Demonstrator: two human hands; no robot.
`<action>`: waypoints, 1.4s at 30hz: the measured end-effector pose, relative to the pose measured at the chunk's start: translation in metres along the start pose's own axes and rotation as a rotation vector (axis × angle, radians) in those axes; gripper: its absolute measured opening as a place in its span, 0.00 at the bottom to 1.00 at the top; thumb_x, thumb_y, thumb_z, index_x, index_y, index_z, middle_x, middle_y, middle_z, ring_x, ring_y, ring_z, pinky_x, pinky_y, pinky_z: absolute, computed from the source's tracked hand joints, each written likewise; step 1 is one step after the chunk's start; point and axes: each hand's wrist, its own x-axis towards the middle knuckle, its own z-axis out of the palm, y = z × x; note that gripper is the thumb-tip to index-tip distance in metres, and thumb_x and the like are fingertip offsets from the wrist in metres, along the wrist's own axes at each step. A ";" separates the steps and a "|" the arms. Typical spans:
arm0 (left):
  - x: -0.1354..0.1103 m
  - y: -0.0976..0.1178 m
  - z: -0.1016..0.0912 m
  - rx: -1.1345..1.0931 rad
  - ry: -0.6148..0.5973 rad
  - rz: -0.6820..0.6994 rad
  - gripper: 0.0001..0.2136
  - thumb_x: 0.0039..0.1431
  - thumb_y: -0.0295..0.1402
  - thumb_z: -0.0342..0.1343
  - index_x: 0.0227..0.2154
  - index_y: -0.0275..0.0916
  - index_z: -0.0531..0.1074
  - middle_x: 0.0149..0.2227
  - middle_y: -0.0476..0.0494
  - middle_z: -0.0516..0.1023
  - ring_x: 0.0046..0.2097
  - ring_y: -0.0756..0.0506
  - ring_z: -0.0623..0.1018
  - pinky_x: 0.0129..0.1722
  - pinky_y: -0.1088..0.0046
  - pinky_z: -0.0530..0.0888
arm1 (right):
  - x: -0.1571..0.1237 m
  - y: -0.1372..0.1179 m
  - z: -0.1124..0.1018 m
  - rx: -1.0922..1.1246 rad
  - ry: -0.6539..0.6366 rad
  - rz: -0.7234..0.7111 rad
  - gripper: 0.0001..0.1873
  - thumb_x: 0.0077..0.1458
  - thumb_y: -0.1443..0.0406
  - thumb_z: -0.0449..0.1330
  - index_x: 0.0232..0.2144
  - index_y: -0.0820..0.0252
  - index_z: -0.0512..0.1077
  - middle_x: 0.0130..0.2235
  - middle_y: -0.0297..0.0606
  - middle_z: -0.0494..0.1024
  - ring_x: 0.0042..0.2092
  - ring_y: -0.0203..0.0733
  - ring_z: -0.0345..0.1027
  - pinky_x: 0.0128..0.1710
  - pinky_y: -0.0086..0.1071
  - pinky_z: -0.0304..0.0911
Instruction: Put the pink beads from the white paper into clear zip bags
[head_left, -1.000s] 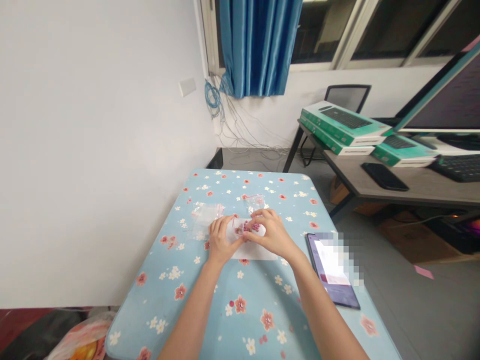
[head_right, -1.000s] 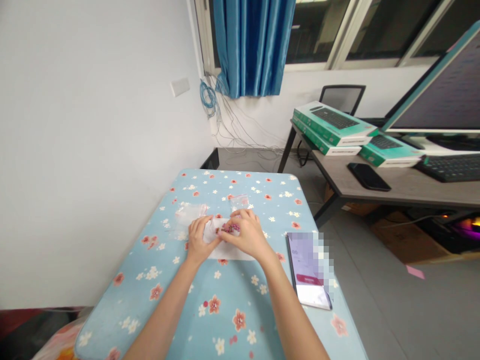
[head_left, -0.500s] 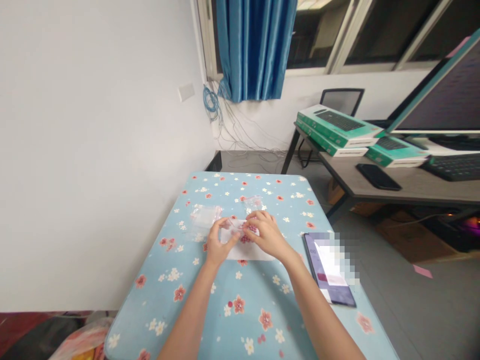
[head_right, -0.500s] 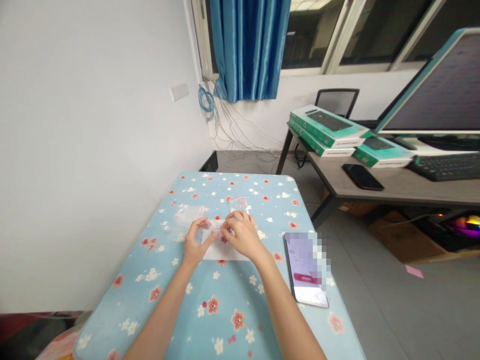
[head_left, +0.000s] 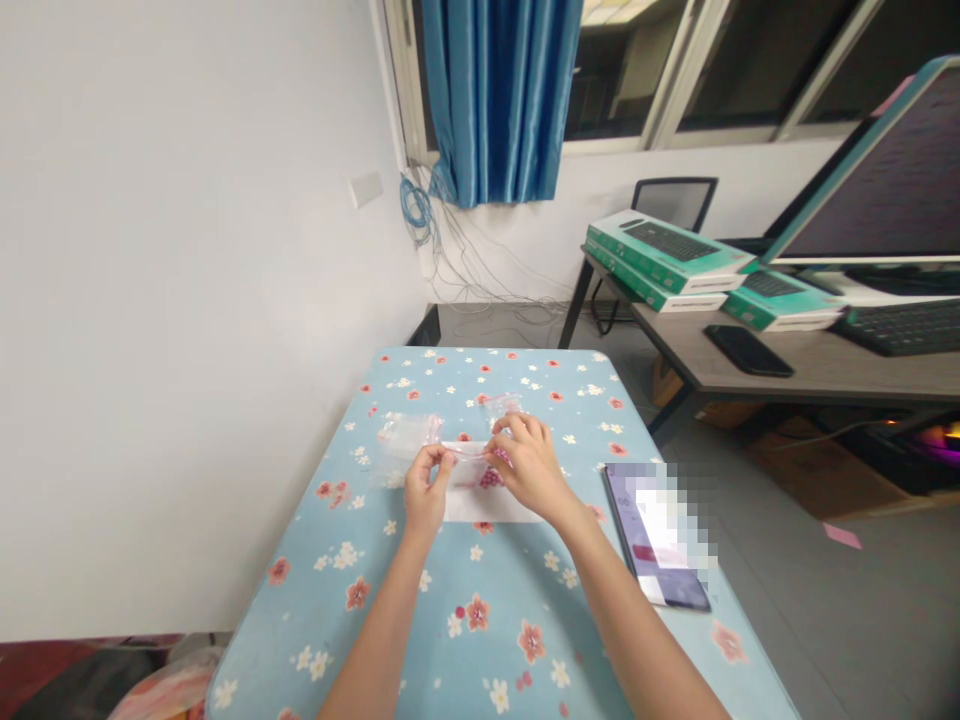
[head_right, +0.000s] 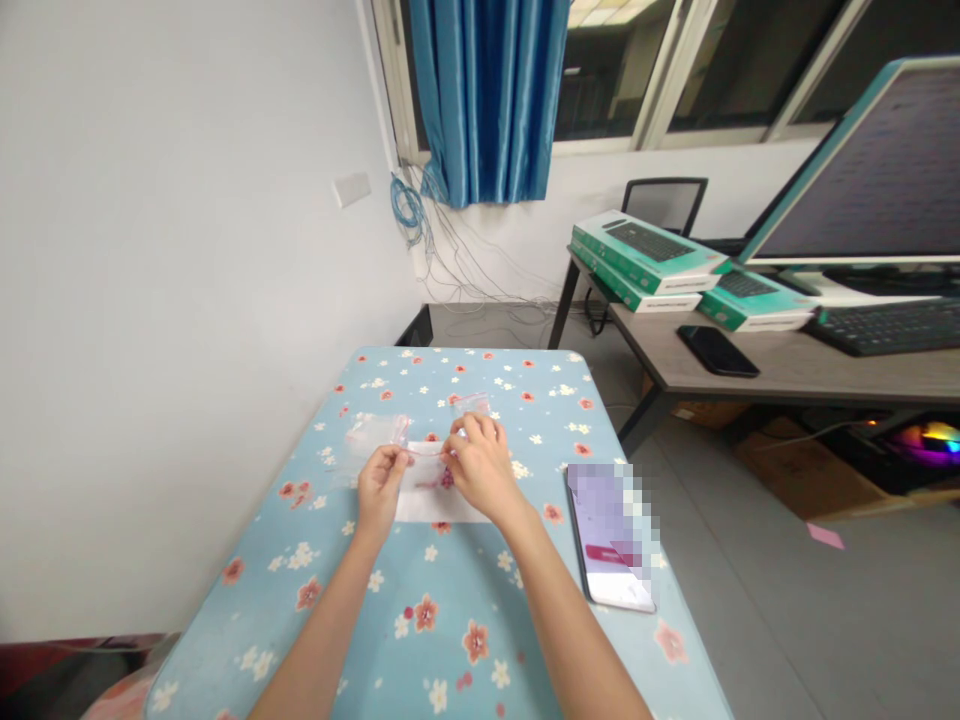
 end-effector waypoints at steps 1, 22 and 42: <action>0.000 0.000 0.000 0.008 -0.012 0.007 0.11 0.56 0.41 0.54 0.29 0.37 0.70 0.28 0.47 0.73 0.32 0.49 0.73 0.37 0.74 0.70 | 0.000 0.000 0.000 0.000 0.000 0.002 0.05 0.56 0.65 0.56 0.32 0.55 0.73 0.46 0.42 0.70 0.52 0.51 0.55 0.51 0.46 0.51; 0.003 0.012 -0.006 0.127 -0.096 0.245 0.07 0.51 0.37 0.60 0.26 0.39 0.74 0.37 0.42 0.77 0.43 0.44 0.76 0.48 0.62 0.70 | -0.002 -0.007 -0.005 0.128 -0.028 -0.028 0.09 0.56 0.60 0.57 0.29 0.54 0.75 0.51 0.41 0.68 0.58 0.53 0.51 0.53 0.49 0.51; 0.026 0.039 0.028 -0.286 -0.316 -0.430 0.18 0.38 0.43 0.67 0.28 0.33 0.76 0.27 0.43 0.80 0.29 0.47 0.78 0.30 0.72 0.75 | 0.006 0.005 -0.010 0.396 -0.046 0.203 0.10 0.59 0.63 0.50 0.30 0.57 0.70 0.29 0.35 0.75 0.35 0.41 0.68 0.43 0.36 0.59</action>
